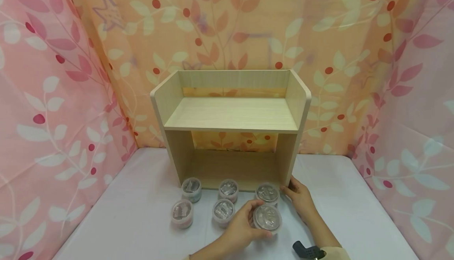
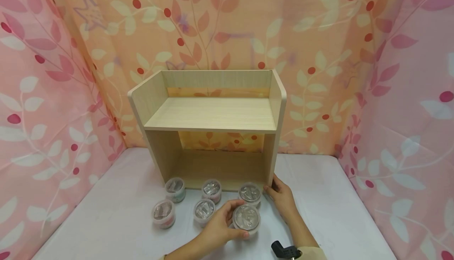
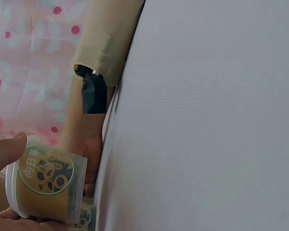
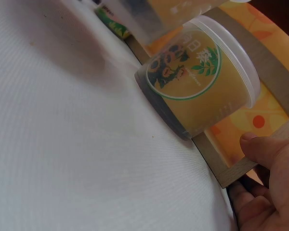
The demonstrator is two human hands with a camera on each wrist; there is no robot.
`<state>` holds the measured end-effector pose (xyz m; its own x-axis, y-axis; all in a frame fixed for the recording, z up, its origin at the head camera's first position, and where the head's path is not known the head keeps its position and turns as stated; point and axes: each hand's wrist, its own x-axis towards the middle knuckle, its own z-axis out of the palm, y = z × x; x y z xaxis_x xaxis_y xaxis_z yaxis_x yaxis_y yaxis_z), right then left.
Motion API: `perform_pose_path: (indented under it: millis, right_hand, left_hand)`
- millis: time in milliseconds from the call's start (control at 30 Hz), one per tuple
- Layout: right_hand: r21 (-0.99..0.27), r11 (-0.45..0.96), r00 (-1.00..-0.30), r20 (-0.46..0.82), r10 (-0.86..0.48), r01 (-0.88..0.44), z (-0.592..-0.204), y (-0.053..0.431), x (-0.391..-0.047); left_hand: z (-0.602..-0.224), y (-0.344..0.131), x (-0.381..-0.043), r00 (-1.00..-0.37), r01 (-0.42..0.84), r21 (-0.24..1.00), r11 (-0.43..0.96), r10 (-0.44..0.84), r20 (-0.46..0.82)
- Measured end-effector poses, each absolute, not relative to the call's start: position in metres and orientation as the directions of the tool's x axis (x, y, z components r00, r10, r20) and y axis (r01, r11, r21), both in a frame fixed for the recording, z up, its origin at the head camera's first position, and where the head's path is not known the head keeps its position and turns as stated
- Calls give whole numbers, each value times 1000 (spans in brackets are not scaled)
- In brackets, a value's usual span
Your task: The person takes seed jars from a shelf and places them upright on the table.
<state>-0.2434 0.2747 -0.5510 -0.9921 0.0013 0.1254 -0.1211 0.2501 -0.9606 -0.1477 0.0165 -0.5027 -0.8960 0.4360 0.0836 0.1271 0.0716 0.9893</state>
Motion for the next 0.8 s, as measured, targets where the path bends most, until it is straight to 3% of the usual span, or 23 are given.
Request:
perform_pose_path:
  millis: [333, 800]
  right_hand:
    - [-962, 238, -991, 136, -12, -135, -548, 274, -243]
    - [-960, 247, -991, 132, -5, -129, -550, 274, -243]
  left_hand:
    - [-510, 19, -148, -890, -17, 1000, -24, 456, -4]
    - [-515, 20, -147, -891, -54, 998, -41, 454, -29]
